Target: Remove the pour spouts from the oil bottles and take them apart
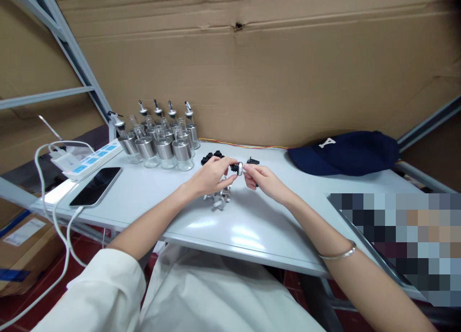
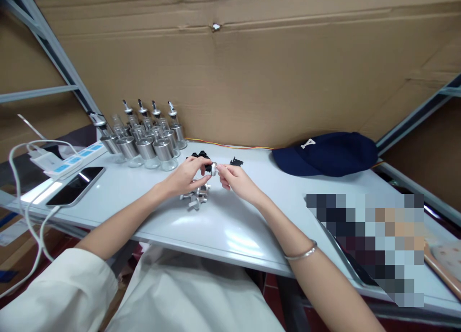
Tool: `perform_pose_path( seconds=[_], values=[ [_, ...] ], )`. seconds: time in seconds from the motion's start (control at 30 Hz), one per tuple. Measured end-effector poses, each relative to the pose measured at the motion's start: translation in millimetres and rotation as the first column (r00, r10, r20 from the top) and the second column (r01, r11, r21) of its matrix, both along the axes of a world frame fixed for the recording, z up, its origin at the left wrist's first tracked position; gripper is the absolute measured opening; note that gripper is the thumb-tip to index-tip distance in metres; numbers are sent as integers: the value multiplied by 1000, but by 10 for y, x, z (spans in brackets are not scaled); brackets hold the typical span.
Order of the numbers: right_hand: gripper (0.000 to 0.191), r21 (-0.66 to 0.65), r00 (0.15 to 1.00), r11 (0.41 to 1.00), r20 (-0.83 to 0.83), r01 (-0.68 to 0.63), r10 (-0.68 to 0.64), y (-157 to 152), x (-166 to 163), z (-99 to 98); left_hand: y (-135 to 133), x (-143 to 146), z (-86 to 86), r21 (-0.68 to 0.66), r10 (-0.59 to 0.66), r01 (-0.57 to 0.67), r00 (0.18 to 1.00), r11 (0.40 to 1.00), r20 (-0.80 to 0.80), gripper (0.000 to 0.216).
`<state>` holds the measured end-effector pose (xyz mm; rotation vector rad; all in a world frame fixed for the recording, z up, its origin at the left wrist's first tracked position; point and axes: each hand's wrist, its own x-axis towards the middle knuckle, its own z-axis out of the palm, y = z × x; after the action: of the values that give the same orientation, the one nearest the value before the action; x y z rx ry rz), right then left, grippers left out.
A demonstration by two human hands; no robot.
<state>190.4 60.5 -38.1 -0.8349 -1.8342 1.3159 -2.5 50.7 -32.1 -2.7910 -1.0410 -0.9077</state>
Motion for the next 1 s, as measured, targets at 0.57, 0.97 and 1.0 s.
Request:
perform_pose_path(
  seconds=[0.57,0.97,1.0],
  values=[
    [46,-369,977,912,-172,-182,125,-105,37,127,36,10,-63,56,-22,27,995,998,-98,28],
    [42,-360,961,897,-194,-256,197,-152,3,128,84,-68,13,269,1,45,986,962,-168,52],
    [42,-340,964,908,-183,-245,192,-154,-6,127,96,-74,12,280,6,44,985,959,-173,51]
  ],
)
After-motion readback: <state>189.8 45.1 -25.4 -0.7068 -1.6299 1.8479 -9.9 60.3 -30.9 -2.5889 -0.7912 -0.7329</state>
